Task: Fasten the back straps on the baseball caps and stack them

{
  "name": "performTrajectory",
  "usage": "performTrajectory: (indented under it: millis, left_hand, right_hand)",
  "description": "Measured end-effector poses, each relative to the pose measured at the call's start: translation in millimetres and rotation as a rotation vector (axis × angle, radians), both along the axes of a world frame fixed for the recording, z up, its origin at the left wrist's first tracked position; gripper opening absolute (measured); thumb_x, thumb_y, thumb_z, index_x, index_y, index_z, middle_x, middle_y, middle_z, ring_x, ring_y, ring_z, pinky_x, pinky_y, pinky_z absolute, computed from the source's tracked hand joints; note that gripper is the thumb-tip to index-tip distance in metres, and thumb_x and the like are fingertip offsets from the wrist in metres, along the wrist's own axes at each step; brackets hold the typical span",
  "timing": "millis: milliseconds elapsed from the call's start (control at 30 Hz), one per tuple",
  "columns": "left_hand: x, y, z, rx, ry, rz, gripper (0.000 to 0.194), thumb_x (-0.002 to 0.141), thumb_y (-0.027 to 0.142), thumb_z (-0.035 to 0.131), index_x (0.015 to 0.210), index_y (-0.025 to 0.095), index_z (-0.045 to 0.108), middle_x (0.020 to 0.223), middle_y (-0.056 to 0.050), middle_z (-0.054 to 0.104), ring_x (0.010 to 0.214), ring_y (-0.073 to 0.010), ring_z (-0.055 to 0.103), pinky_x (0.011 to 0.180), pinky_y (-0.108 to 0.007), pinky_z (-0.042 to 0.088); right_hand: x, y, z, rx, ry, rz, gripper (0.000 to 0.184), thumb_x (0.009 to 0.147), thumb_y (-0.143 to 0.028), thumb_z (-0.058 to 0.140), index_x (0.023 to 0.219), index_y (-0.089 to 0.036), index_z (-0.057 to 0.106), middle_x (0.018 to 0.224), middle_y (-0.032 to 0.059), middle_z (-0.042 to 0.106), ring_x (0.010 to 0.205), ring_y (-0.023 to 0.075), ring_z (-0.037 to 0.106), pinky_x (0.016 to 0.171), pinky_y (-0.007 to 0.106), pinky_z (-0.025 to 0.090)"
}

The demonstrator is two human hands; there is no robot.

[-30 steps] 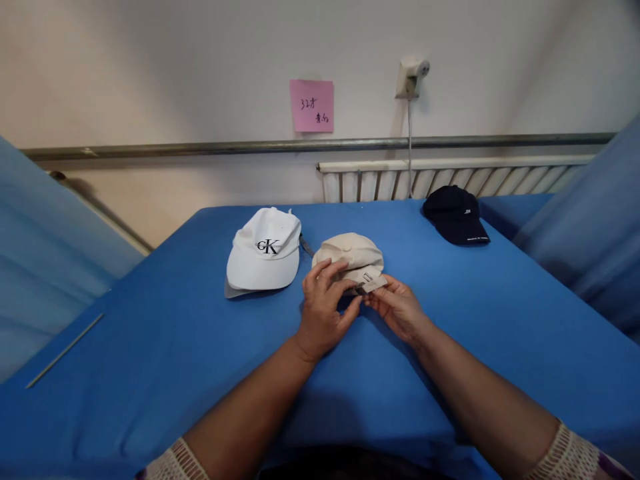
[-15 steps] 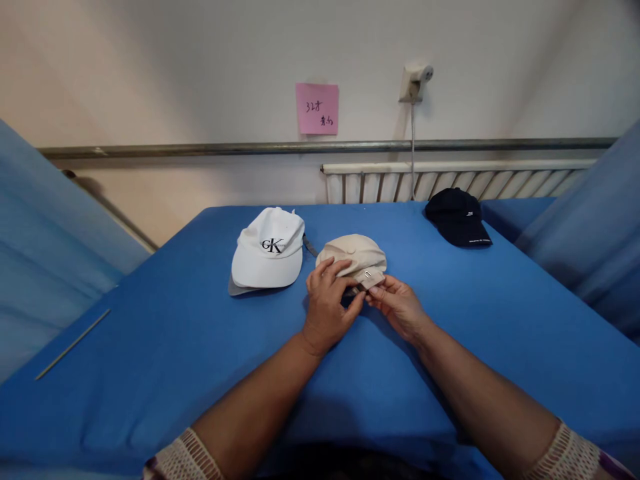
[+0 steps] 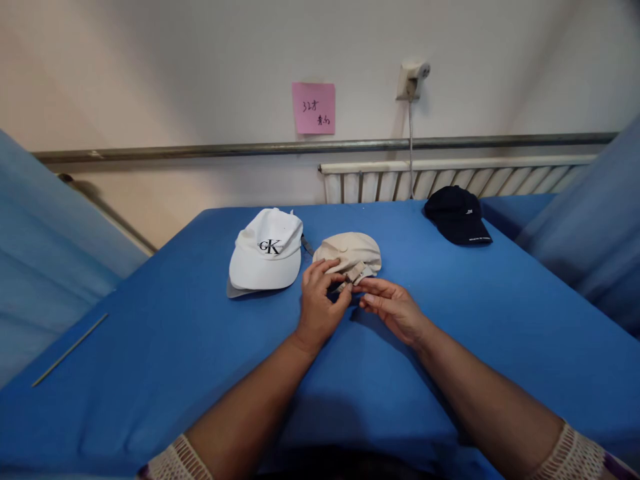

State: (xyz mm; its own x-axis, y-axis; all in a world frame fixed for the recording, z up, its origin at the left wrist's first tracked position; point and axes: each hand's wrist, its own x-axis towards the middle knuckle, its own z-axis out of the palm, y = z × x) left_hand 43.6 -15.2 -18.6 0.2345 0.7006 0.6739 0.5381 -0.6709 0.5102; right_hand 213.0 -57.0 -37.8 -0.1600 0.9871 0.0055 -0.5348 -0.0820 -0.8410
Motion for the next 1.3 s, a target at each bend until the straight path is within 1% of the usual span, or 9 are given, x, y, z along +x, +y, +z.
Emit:
performTrajectory:
  millis: [100, 233, 300, 400, 567, 800, 933, 1133, 1300]
  left_hand:
    - [1, -2, -0.8, -0.009, 0.006, -0.005, 0.009, 0.079, 0.021, 0.067, 0.088, 0.021, 0.064, 0.122, -0.006, 0.064, 0.125, -0.0267, 0.046, 0.107, -0.051, 0.039]
    - [4, -6, -1.9, 0.002, 0.050, -0.014, 0.011, 0.078, 0.022, 0.069, 0.086, 0.021, 0.063, 0.122, -0.007, 0.063, 0.128, -0.0283, 0.044, 0.107, -0.053, 0.038]
    - [5, -7, -2.6, 0.008, 0.081, -0.015, 0.012, 0.077, 0.021, 0.070, 0.086, 0.021, 0.063, 0.123, -0.007, 0.063, 0.129, -0.0290, 0.043, 0.108, -0.053, 0.037]
    - [6, -7, -3.8, 0.010, 0.117, -0.014, 0.014, 0.076, 0.021, 0.071, 0.088, 0.021, 0.062, 0.125, -0.007, 0.062, 0.129, -0.0291, 0.042, 0.108, -0.053, 0.036]
    - [7, -8, -5.6, 0.001, 0.156, -0.024, 0.011, 0.080, 0.022, 0.067, 0.091, 0.021, 0.063, 0.128, -0.007, 0.059, 0.131, -0.0284, 0.039, 0.109, -0.053, 0.036]
    - [7, -8, -7.7, -0.012, 0.154, -0.028, 0.011, 0.081, 0.020, 0.066, 0.092, 0.021, 0.063, 0.129, -0.007, 0.059, 0.132, -0.0277, 0.039, 0.109, -0.052, 0.036]
    - [7, -7, -7.5, -0.015, 0.146, -0.034, 0.013, 0.081, 0.019, 0.066, 0.093, 0.021, 0.063, 0.129, -0.007, 0.059, 0.132, -0.0279, 0.039, 0.109, -0.053, 0.036]
    - [8, -9, -4.7, 0.000, 0.151, -0.033, 0.017, 0.081, 0.020, 0.065, 0.097, 0.022, 0.062, 0.129, -0.007, 0.059, 0.131, -0.0279, 0.040, 0.109, -0.052, 0.036]
    - [9, -7, -3.3, 0.031, 0.170, -0.016, 0.018, 0.081, 0.019, 0.065, 0.098, 0.022, 0.062, 0.128, -0.007, 0.059, 0.131, -0.0284, 0.041, 0.108, -0.052, 0.036]
  right_hand:
    - [2, 2, -2.5, -0.035, 0.015, -0.002, 0.027, 0.071, -0.025, 0.080, 0.096, -0.022, 0.073, 0.100, 0.0036, 0.073, 0.075, 0.0114, 0.062, 0.073, 0.027, 0.048]
    - [2, 5, -6.7, -0.090, 0.011, -0.012, 0.020, 0.069, -0.027, 0.081, 0.086, -0.020, 0.072, 0.081, 0.0012, 0.070, 0.068, 0.0107, 0.059, 0.066, 0.025, 0.045]
    - [0, 6, -8.2, -0.074, -0.030, -0.052, 0.023, 0.067, -0.028, 0.082, 0.086, -0.020, 0.071, 0.081, 0.0015, 0.070, 0.069, 0.0115, 0.059, 0.064, 0.025, 0.044]
    - [-5, 8, -10.1, -0.012, -0.098, -0.125, 0.027, 0.065, -0.030, 0.083, 0.088, -0.021, 0.070, 0.087, 0.0032, 0.071, 0.070, 0.0128, 0.058, 0.062, 0.025, 0.041]
    - [-8, 10, -9.4, -0.005, -0.137, -0.208, 0.026, 0.063, -0.033, 0.084, 0.080, -0.021, 0.069, 0.076, 0.0015, 0.069, 0.063, 0.0124, 0.054, 0.060, 0.027, 0.041]
    - [-10, 9, -1.8, -0.002, -0.196, -0.235, 0.027, 0.061, -0.037, 0.084, 0.073, -0.020, 0.067, 0.066, -0.0009, 0.064, 0.058, 0.0111, 0.051, 0.058, 0.027, 0.041]
    - [-10, 10, -2.9, -0.001, -0.230, -0.243, 0.027, 0.062, -0.039, 0.084, 0.069, -0.020, 0.065, 0.063, -0.0010, 0.063, 0.058, 0.0114, 0.052, 0.057, 0.027, 0.042]
    - [-14, 11, -4.7, 0.011, -0.244, -0.278, 0.034, 0.059, -0.045, 0.083, 0.061, -0.020, 0.061, 0.055, -0.0028, 0.058, 0.053, 0.0104, 0.050, 0.054, 0.027, 0.043]
    - [-17, 13, -6.4, 0.032, -0.286, -0.312, 0.033, 0.063, -0.048, 0.079, 0.061, -0.020, 0.061, 0.054, -0.0029, 0.057, 0.051, 0.0104, 0.050, 0.051, 0.025, 0.041]
